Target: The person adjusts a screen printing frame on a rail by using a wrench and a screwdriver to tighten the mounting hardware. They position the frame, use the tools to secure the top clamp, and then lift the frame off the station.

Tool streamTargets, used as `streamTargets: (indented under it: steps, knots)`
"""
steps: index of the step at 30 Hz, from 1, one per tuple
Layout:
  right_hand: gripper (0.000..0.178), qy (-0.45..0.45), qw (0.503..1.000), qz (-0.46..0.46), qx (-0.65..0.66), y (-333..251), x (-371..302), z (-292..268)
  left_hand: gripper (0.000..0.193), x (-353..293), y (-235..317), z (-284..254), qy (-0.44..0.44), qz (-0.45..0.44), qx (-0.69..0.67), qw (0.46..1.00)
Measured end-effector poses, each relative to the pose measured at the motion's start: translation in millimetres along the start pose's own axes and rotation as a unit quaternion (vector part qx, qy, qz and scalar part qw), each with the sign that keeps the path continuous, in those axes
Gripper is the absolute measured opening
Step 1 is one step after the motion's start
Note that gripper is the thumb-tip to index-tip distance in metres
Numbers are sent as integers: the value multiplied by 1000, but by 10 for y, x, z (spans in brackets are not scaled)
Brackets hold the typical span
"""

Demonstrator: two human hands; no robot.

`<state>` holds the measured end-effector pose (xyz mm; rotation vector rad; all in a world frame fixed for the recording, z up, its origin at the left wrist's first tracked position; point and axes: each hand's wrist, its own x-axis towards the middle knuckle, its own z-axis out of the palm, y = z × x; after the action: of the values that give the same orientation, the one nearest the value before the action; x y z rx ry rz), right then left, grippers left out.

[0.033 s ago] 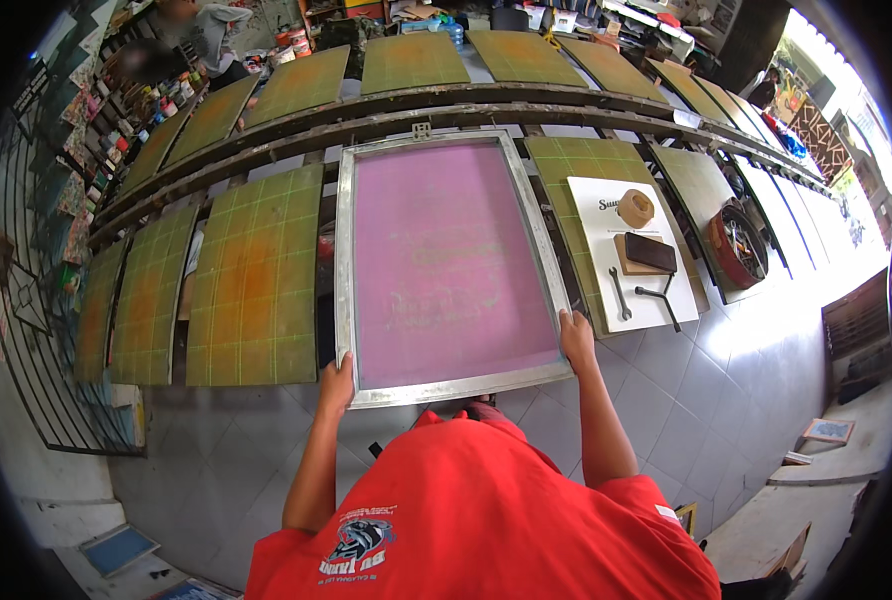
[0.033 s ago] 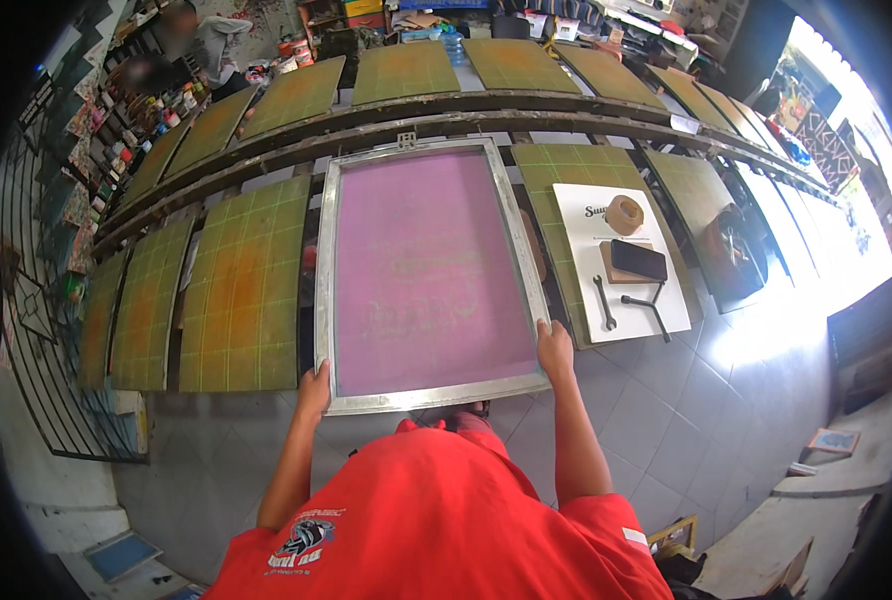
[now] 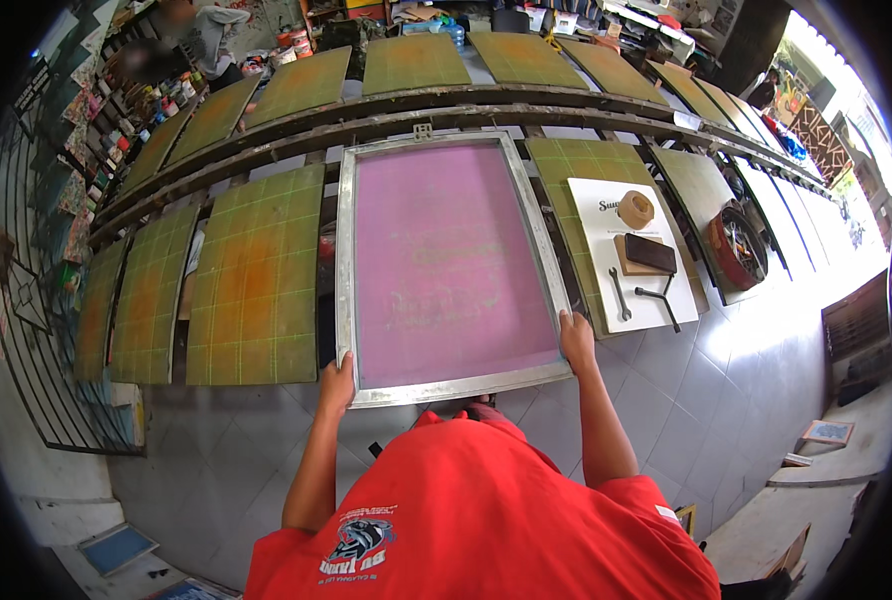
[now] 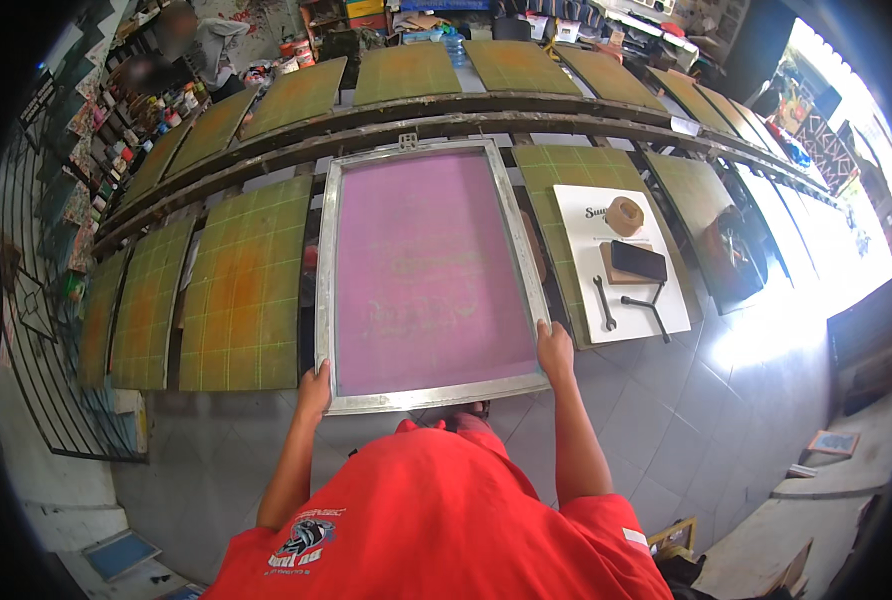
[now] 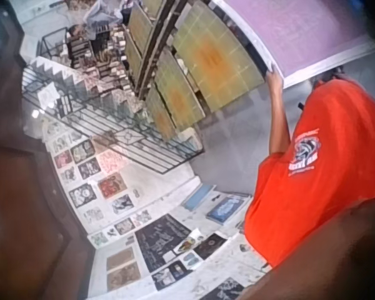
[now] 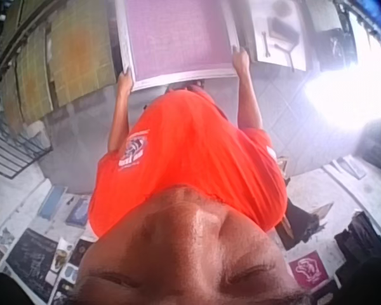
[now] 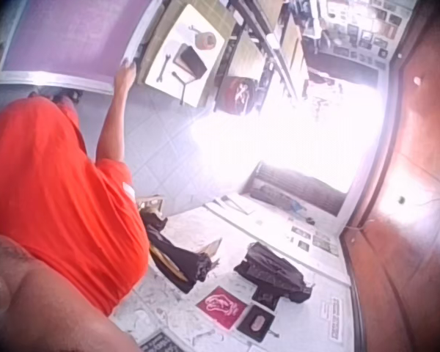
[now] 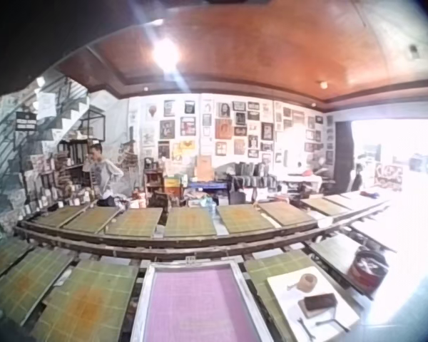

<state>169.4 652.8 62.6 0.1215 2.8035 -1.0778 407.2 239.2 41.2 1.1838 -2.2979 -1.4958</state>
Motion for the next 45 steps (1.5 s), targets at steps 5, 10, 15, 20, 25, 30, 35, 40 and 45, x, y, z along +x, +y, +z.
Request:
streamTargets:
  steps: [5,10,15,20,25,30,35,40,45]
  knots:
    - [45,99,994,-52,21,171,-243,1,54,-206,-121,-27,13,22,15,1000]
    - [40,63,995,-52,56,-144,-554,-82,47,-468,-186,-274,65,32,-23,997]
    - [32,40,976,-96,190,-442,-564,-39,47,-473,-52,-662,104,119,-6,987]
    - [25,-12,949,-106,297,-805,-692,309,47,-454,123,-1191,141,57,-68,986]
    - [25,-105,929,-115,336,-1334,-1083,342,46,-532,-67,-1545,181,-16,-17,983]
    - [46,-236,847,-205,429,-2280,-1576,-314,39,-140,-388,-2007,237,25,-118,964]
    - [67,-545,482,-541,421,-3740,-2134,-947,53,130,322,-2620,40,3,-479,877]
    - [71,-384,569,-622,376,-4124,-2157,-910,54,-144,731,-2871,-285,32,-569,771]
    - [76,-318,767,-311,462,-4094,-947,9,57,-710,788,-2543,-487,-32,-551,677]
